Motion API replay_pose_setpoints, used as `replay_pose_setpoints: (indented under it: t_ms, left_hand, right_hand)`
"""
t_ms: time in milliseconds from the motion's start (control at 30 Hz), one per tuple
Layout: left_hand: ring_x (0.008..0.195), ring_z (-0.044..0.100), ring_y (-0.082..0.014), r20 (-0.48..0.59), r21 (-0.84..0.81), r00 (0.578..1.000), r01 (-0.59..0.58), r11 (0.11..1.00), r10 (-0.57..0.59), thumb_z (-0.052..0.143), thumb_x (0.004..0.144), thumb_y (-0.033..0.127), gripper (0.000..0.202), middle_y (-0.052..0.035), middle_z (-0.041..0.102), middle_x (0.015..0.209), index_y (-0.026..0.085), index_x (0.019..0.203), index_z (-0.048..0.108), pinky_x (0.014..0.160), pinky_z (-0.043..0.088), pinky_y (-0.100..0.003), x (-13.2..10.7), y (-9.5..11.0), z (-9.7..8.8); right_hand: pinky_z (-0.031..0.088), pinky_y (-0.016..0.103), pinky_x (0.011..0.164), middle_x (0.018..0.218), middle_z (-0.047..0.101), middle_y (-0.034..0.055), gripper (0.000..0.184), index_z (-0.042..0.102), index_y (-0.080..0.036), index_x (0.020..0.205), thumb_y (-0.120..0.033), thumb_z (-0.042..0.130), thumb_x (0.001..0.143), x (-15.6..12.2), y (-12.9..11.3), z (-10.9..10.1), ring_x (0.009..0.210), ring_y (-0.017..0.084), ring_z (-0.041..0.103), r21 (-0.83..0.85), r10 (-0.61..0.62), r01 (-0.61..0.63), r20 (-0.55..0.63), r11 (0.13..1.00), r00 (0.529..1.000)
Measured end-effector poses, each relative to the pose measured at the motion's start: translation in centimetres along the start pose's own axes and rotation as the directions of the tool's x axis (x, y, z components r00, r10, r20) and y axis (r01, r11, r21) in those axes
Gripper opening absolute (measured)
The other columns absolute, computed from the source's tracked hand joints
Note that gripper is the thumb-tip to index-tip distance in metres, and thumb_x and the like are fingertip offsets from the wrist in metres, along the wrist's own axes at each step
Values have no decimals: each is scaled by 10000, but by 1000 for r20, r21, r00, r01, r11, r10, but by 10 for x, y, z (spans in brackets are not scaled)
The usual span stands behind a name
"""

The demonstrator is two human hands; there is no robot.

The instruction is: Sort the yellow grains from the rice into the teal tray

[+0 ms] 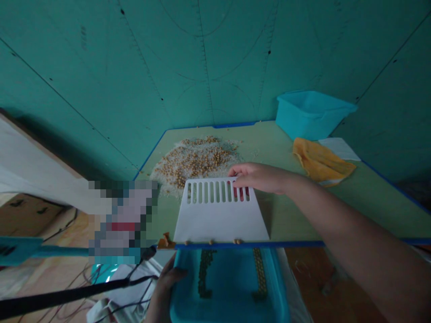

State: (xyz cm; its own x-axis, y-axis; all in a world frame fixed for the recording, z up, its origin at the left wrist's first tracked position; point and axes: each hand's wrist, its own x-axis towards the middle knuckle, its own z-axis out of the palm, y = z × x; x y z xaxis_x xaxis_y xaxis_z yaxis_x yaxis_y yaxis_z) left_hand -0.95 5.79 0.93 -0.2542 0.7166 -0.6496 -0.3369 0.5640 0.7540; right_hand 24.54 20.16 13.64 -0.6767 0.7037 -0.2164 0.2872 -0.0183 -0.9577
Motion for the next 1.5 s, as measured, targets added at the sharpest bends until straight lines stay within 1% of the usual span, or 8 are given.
replay_pose_setpoints:
  t_ms: [133, 300, 400, 567, 767, 967, 1200, 1500]
  left_hand:
    - [319, 449, -135, 8, -13, 999, -36, 999, 36, 620, 311, 46, 239, 69, 557, 308, 212, 479, 659, 380, 377, -256, 1, -5, -4]
    - [364, 511, -190, 75, -2, 995, 58, 998, -57, 572, 247, -13, 277, 64, 562, 298, 234, 365, 604, 421, 432, -305, -4, 7, 6]
    - [340, 479, -177, 105, -51, 994, 44, 998, -39, 576, 254, -6, 273, 78, 516, 259, 236, 375, 613, 446, 448, -321, -9, 11, 11]
    - [345, 476, -157, 1, -25, 998, -61, 998, 61, 603, 274, 3, 264, 67, 548, 292, 217, 425, 634, 391, 396, -269, -11, 6, 9]
    - [317, 427, -121, -8, -37, 997, -72, 997, 72, 586, 274, 9, 257, 60, 549, 277, 221, 403, 655, 369, 353, -239, -11, 9, 9]
    - [452, 541, -218, 59, -7, 998, 19, 1000, -19, 604, 249, -8, 275, 28, 614, 378, 212, 411, 637, 490, 426, -319, -8, 8, 6]
    - [332, 422, -138, -20, 66, 999, -27, 997, 28, 611, 293, 15, 256, 63, 549, 294, 216, 446, 652, 408, 345, -267, -3, -1, -4]
    - [332, 454, -164, 83, -56, 993, 90, 994, -85, 573, 239, -13, 263, 61, 549, 278, 238, 318, 584, 422, 413, -305, -10, 12, 9]
  right_hand:
    - [407, 202, 505, 616, 574, -19, 84, 499, -163, 748, -122, 451, 692, 0, -1, 0, 523, 81, 528, -11, 5, -5, -1, 1000, 1000]
    - [399, 196, 497, 609, 570, -20, 69, 491, -166, 744, -131, 453, 699, 0, -1, 0, 517, 78, 524, -26, 14, -14, 0, 1000, 1000]
    - [396, 196, 496, 608, 575, -20, 67, 487, -168, 754, -136, 455, 705, 1, 1, 0, 518, 80, 527, -22, 6, -6, 7, 1000, 1000]
    - [391, 199, 496, 602, 577, -24, 67, 485, -170, 758, -134, 456, 709, 2, 1, 0, 518, 83, 531, -3, 4, -4, 22, 1000, 1000]
    - [378, 193, 483, 601, 576, -23, 84, 482, -165, 761, -115, 439, 709, 0, -2, 2, 508, 76, 522, 23, -4, 3, 22, 1000, 1000]
    - [373, 195, 472, 588, 561, -30, 94, 480, -166, 757, -99, 431, 711, 1, -2, 2, 486, 71, 504, 35, -12, 11, 29, 999, 999]
    - [369, 191, 469, 585, 555, -30, 92, 474, -161, 757, -95, 423, 720, 1, -3, 3, 485, 68, 499, 34, -11, 10, 26, 999, 1000]
    - [362, 196, 468, 592, 554, -29, 73, 471, -165, 760, -115, 429, 729, 1, -2, 2, 488, 71, 499, 39, -44, 42, 39, 998, 998]
